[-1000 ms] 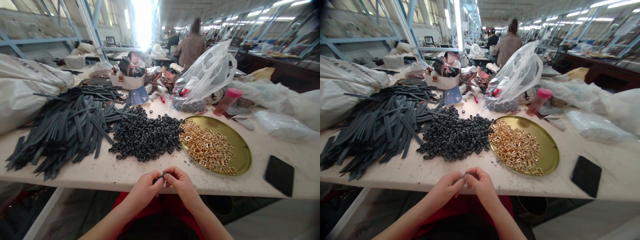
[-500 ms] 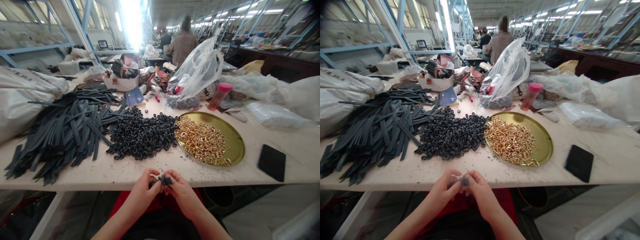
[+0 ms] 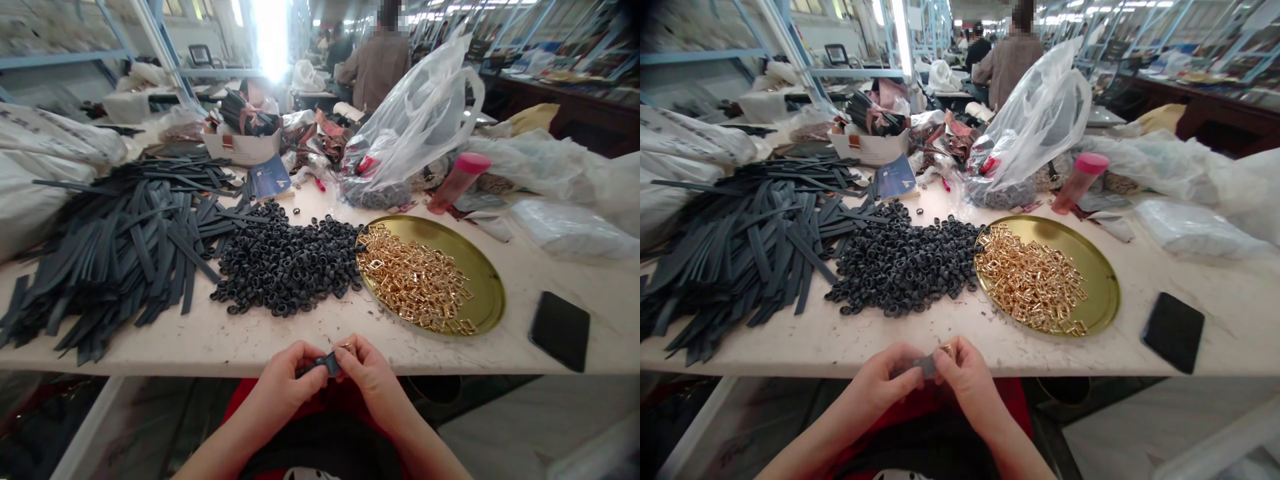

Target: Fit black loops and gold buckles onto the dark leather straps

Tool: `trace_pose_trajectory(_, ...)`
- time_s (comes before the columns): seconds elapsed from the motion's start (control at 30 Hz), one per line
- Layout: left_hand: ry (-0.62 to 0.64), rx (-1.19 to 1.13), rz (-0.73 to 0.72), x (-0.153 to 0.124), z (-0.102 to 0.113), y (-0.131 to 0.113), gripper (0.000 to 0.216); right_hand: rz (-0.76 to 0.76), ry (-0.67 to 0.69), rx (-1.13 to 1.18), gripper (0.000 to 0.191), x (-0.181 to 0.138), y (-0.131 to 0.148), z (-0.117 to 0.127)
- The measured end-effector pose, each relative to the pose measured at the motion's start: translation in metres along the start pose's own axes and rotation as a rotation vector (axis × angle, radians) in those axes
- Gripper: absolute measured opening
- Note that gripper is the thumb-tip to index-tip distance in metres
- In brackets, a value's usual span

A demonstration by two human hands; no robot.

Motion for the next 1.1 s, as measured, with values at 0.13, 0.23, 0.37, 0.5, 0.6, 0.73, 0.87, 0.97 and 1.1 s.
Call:
trace_pose_trajectory(0.13, 0.037, -0.133, 0.090, 0.002, 0.002, 0.002, 0.035, 0.182, -0.199, -0.304, 0.024, 0.005, -0.003, 0.000)
trace_pose_trajectory(0.23, 0.063, -0.180, 0.103, 0.004, 0.005, 0.008, 0.033, 0.285, -0.067, -0.479, 0.019, 0.005, -0.006, 0.005)
trace_pose_trajectory(0.37, 0.150, -0.226, 0.201, 0.003, 0.004, 0.020, 0.029, 0.307, 0.181, -0.624, 0.016, -0.001, -0.003, 0.014)
trace_pose_trajectory(0.5, 0.201, -0.127, 0.210, 0.000, -0.005, 0.024, 0.023, 0.385, 0.261, -0.777, 0.011, -0.010, -0.001, 0.023)
trace_pose_trajectory(0.6, 0.213, -0.089, 0.192, -0.002, -0.008, 0.023, 0.026, 0.426, 0.237, -0.788, 0.011, -0.017, -0.007, 0.027)
trace_pose_trajectory(0.73, 0.249, 0.135, 0.143, -0.011, -0.004, 0.016, 0.021, 0.449, 0.110, -0.688, 0.019, -0.023, -0.020, 0.027)
trace_pose_trajectory(0.87, 0.222, 0.292, 0.037, -0.017, -0.003, 0.008, 0.022, 0.584, 0.059, -0.732, 0.020, -0.022, -0.029, 0.022)
trace_pose_trajectory(0.97, 0.193, 0.303, 0.025, -0.017, -0.004, 0.005, 0.023, 0.692, 0.038, -0.739, 0.018, -0.017, -0.031, 0.023)
trace_pose_trajectory(1.1, 0.179, 0.419, -0.055, -0.017, 0.003, 0.000, 0.022, 0.775, 0.087, -0.803, 0.016, -0.010, -0.036, 0.027)
Point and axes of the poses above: each hand's wrist, its own x-axis towards the middle knuckle, its own z-axis out of the back of the hand, y = z × x, the point moved 1 cm from there along x, towards the middle knuckle, and after that the axes turned 12 degrees about -y, right-handed, at the moved point
